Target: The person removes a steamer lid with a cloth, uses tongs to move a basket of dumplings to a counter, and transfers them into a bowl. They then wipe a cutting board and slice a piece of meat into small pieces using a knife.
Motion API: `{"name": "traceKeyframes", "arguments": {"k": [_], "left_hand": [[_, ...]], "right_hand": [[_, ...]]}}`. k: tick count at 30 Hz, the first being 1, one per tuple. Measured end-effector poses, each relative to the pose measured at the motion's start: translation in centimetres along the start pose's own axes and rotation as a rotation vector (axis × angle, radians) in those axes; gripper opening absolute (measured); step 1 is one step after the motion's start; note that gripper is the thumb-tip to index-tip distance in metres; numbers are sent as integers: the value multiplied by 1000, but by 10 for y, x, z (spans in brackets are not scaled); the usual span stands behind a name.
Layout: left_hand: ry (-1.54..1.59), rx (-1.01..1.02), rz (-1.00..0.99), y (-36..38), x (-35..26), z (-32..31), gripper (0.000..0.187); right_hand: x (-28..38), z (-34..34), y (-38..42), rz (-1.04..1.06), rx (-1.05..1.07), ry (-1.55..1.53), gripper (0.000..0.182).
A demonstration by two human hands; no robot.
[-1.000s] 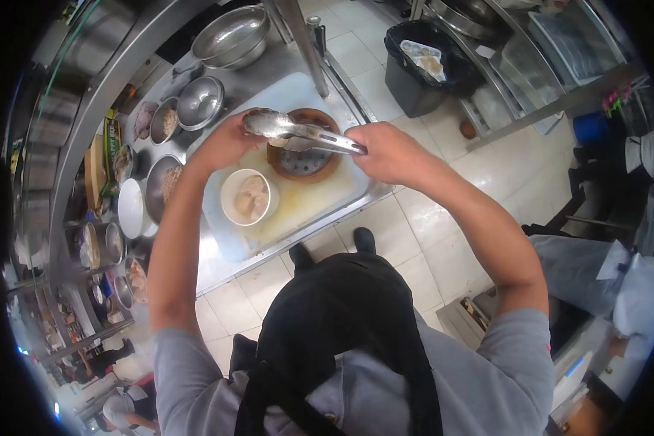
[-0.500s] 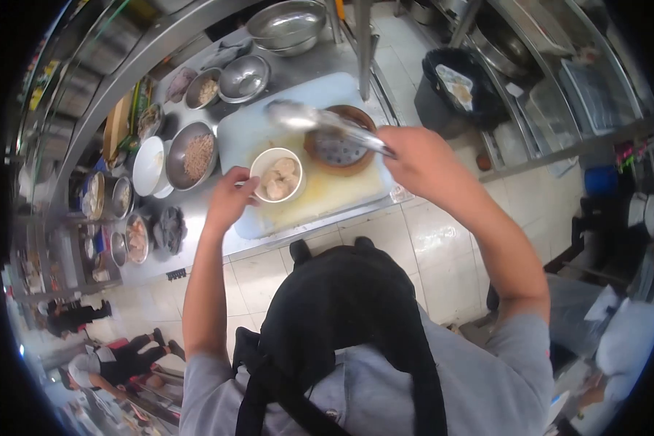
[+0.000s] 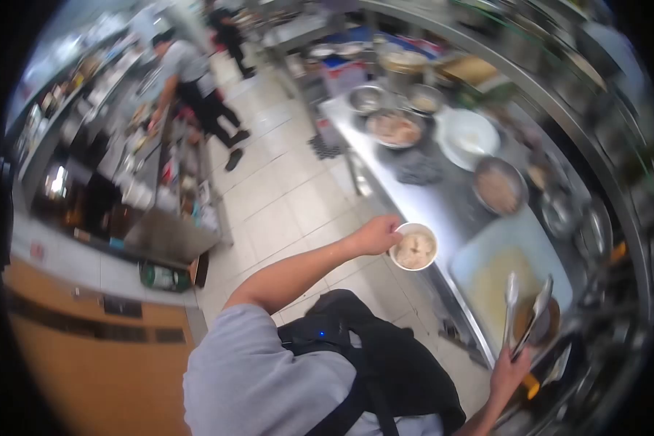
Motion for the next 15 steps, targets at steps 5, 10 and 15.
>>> {"name": "traceKeyframes", "arguments": {"k": [5,10,15], "left_hand": [[182,-276,520,109,234,105,25],[418,-715,899,257,434,232,25],[851,-1225,822,310,579,375,27]], "right_hand": [[87,-125,38,157,286,99,15],[146,-303,97,212,612,151,11],[183,-468,164,271,748,317,16]]}}
Point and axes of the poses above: each hand's wrist, its own y-axis away from the middle knuckle, its own z-axis out of the back of the hand, x = y × z, the point moved 5 cm from there along -y, towards the middle knuckle, and after that the axes turned 8 degrees about -y, right-handed, at the moved point
